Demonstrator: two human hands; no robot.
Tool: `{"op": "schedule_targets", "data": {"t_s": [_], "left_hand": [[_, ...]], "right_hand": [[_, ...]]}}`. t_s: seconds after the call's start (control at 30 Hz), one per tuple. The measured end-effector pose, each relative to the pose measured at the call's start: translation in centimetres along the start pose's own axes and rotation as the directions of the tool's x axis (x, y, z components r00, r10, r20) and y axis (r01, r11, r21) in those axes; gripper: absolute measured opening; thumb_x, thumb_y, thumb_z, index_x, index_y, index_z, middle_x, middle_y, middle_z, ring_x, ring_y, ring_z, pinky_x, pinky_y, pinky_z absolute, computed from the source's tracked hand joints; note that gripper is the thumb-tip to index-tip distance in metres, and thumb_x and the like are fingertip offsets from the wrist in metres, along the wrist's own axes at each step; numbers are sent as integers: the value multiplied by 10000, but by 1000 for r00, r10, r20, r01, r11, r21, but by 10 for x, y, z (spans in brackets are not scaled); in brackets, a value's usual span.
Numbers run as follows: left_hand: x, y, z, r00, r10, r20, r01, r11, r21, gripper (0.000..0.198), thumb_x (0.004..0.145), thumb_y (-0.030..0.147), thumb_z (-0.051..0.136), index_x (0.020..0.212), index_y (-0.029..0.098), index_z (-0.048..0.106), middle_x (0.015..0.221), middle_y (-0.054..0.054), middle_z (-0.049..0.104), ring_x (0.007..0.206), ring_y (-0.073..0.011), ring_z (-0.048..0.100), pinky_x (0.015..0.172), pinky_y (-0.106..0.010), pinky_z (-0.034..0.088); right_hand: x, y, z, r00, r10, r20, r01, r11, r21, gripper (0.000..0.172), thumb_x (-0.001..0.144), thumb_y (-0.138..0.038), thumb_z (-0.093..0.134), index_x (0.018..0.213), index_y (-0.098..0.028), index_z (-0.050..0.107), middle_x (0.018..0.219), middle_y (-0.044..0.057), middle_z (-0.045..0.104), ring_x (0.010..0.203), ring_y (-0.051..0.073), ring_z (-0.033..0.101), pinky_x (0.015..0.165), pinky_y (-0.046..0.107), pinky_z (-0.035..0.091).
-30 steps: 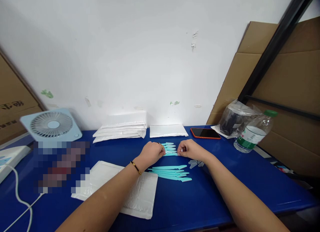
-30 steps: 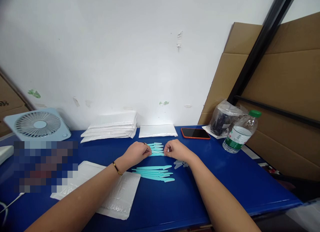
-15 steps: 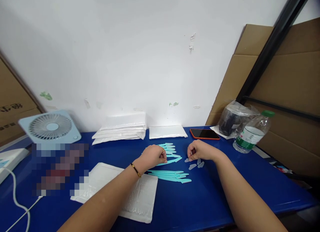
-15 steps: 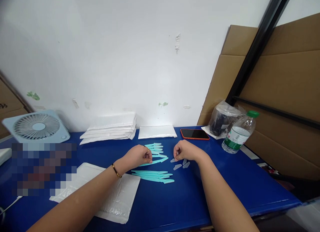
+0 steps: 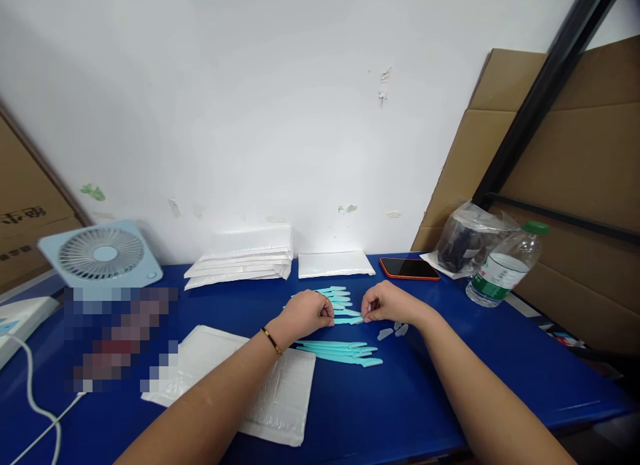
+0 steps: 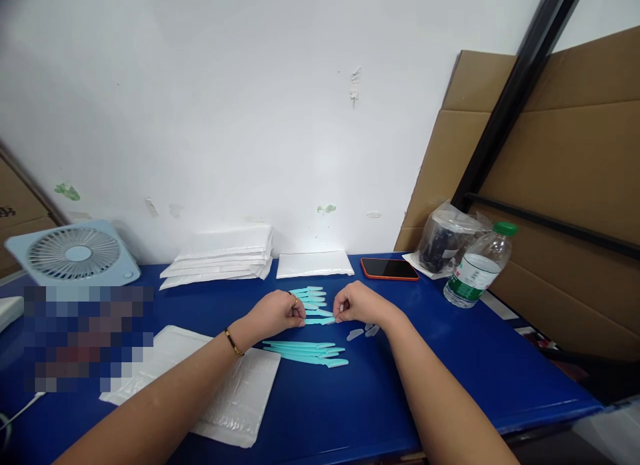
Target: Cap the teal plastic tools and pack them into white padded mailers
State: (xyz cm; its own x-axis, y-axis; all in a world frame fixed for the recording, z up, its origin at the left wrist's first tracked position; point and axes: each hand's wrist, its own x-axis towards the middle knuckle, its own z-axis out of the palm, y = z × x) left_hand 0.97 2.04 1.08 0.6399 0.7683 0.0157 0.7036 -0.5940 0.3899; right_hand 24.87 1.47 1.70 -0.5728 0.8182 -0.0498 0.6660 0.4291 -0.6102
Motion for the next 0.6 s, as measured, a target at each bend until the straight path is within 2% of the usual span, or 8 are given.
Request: {"op": "schedule_targets", "data": {"t_s": [0.17, 0.23, 0.3, 0.37, 0.47, 0.53, 0.6], "left_hand": [[3, -4, 2, 997, 23, -72, -18, 997, 72, 101, 752, 252, 582, 768, 208, 672, 778, -2, 670, 719, -138, 585, 638, -221, 387], [2, -3, -1, 994, 3, -111, 7, 996, 84, 125, 754, 281, 590, 814, 205, 670, 838, -14, 663, 765, -147, 586, 666, -226, 393], [0, 1, -7, 994, 5, -108, -1, 999, 39, 189, 741, 351, 608, 846, 205, 667, 860, -20, 654, 779, -150, 585, 649, -221, 397], [-5, 7, -13, 999, 48, -11, -48, 996, -69, 265, 706, 428, 632, 846, 206, 668, 820, -12, 652, 745, -142, 589, 594, -206, 391], [-9, 12, -17, 976, 111, 187, -76, 980, -186, 288, 636, 444, 687, 808, 214, 679, 735, 11, 656, 658, -120, 588, 511, -188, 362], [-10, 12, -15, 967, 100, 233, -57, 981, -186, 234, 641, 401, 688, 779, 212, 686, 717, 13, 665, 636, -114, 586, 504, -186, 358], [-8, 9, -13, 973, 66, 220, -26, 983, -180, 181, 677, 363, 658, 765, 208, 687, 717, 10, 676, 636, -114, 588, 523, -187, 370]], "right_hand": [[9, -5, 9, 994, -5, -108, 2, 999, -33, 121, 685, -245, 627, 745, -175, 705, 668, 4, 671, 607, 121, 596, 557, 198, 419], [4, -5, 2, 988, -8, -153, 3, 999, -35, 149, 682, -278, 640, 768, -172, 700, 714, 13, 670, 638, 126, 596, 577, 204, 428], [-7, -4, -10, 992, -21, -127, 17, 999, -34, 185, 665, -312, 661, 777, -169, 700, 756, 23, 659, 661, 131, 590, 591, 208, 434], [-19, -2, -22, 1000, -12, -24, 11, 999, -45, 203, 623, -320, 694, 760, -170, 708, 759, 23, 645, 646, 128, 576, 566, 203, 425], [-29, 4, -29, 990, 81, 115, -72, 994, -83, 234, 529, -277, 747, 737, -175, 717, 728, 7, 643, 586, 115, 555, 495, 188, 393], [-28, 9, -25, 977, 136, 162, -121, 988, -97, 232, 514, -258, 750, 729, -176, 718, 677, -3, 645, 544, 107, 546, 469, 184, 383], [-23, 11, -19, 974, 147, 172, -132, 987, -94, 205, 543, -267, 735, 724, -172, 720, 621, -5, 641, 516, 105, 544, 461, 186, 382]]}}
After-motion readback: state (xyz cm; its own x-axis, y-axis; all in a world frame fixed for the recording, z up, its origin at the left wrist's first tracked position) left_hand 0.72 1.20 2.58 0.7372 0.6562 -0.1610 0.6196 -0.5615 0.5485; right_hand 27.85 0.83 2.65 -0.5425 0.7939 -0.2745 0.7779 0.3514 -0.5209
